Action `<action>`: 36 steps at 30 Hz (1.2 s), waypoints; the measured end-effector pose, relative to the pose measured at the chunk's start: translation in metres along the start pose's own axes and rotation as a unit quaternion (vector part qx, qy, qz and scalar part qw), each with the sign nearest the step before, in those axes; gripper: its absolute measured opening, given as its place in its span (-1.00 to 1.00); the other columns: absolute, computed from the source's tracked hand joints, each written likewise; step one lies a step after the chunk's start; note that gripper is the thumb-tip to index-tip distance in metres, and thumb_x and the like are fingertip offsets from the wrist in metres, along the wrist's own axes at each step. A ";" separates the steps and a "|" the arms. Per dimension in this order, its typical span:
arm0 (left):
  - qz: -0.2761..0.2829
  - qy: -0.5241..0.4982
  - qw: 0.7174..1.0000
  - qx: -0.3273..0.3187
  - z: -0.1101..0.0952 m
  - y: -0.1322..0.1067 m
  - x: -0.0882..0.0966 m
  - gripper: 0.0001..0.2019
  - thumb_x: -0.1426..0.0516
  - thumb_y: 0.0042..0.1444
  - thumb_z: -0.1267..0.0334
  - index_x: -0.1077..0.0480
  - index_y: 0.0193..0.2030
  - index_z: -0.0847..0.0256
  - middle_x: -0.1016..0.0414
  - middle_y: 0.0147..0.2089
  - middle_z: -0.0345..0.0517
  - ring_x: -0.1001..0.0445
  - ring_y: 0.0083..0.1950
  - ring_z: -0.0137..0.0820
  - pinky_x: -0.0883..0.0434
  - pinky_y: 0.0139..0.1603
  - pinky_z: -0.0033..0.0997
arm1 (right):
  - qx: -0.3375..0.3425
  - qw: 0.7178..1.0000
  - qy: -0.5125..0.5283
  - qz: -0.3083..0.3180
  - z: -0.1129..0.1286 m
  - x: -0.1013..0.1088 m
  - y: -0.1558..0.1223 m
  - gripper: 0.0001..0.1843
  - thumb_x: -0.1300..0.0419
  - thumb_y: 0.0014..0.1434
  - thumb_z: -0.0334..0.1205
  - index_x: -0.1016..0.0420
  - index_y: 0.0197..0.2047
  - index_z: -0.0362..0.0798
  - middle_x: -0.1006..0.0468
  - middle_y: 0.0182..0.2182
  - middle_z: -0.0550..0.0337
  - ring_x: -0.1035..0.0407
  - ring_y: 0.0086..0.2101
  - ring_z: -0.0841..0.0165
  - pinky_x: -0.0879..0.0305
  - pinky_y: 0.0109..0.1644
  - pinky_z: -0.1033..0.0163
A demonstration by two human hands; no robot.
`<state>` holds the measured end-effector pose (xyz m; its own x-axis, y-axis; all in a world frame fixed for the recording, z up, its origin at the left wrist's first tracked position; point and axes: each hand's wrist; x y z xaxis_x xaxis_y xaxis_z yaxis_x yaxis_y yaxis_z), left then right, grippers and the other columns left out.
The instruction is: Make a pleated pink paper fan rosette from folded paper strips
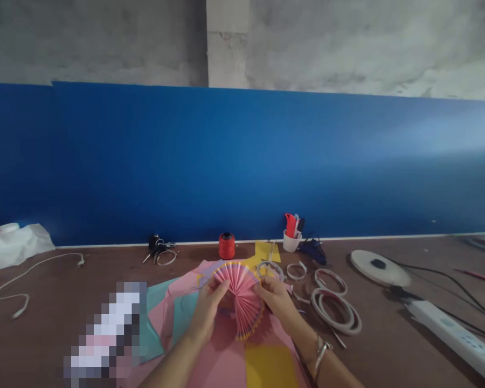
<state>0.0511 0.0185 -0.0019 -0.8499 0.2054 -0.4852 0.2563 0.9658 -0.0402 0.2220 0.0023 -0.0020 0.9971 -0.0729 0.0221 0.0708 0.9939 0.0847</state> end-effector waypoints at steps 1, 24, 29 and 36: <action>0.000 0.001 1.000 -0.004 0.001 0.000 0.000 -0.66 -0.28 -0.09 0.06 -0.43 -0.29 0.29 -0.57 -0.48 -0.08 -0.53 -0.52 -0.34 -0.41 -0.50 -0.43 | -0.018 1.000 0.005 0.000 -0.001 0.000 0.001 -0.66 -0.27 -0.10 0.03 -0.30 -0.54 -0.05 -0.21 -0.68 0.38 -0.03 -0.64 0.52 0.05 -0.56 0.36; 0.126 0.107 0.984 0.064 -0.017 -0.010 0.000 -0.66 -0.25 -0.12 -0.04 -0.53 -0.39 0.24 -0.58 -0.38 -0.06 -0.49 -0.26 -0.23 -0.34 -0.23 -0.36 | 0.303 0.900 -0.315 0.003 0.012 0.020 -0.004 -0.68 0.04 0.25 -0.30 -0.51 -0.08 0.03 -0.54 -0.30 0.06 -0.39 -0.21 0.24 -0.27 -0.07 0.10; 0.182 0.193 0.961 0.077 -0.011 -0.011 -0.006 -0.81 -0.21 -0.09 0.17 -0.55 -0.46 0.27 -0.55 -0.46 -0.09 -0.47 -0.30 -0.24 -0.30 -0.22 -0.37 | 0.333 0.877 -0.346 -0.004 0.016 0.009 -0.009 -0.67 0.04 0.25 -0.34 -0.48 -0.04 0.02 -0.55 -0.33 0.06 -0.40 -0.28 0.26 -0.30 -0.15 0.13; 0.215 0.220 0.951 0.033 0.003 -0.010 -0.007 -0.88 -0.16 -0.14 0.39 -0.54 -0.46 0.27 -0.52 -0.49 -0.13 -0.43 -0.38 -0.30 -0.31 -0.34 -0.40 | 0.355 0.842 -0.400 0.075 0.011 -0.007 -0.017 -0.64 0.08 0.27 -0.37 -0.41 0.02 0.03 -0.52 -0.38 0.10 -0.36 -0.32 0.28 -0.28 -0.22 0.19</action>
<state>0.0560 0.0066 -0.0007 -0.7669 0.6391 -0.0583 0.6393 0.7688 0.0173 0.2140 -0.0150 0.0077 0.6347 -0.2663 0.7255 -0.3717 0.7179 0.5886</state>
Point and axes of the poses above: each hand's wrist, its own y-axis towards the middle knuckle, its own x-axis out of the back of the hand, z = x × y
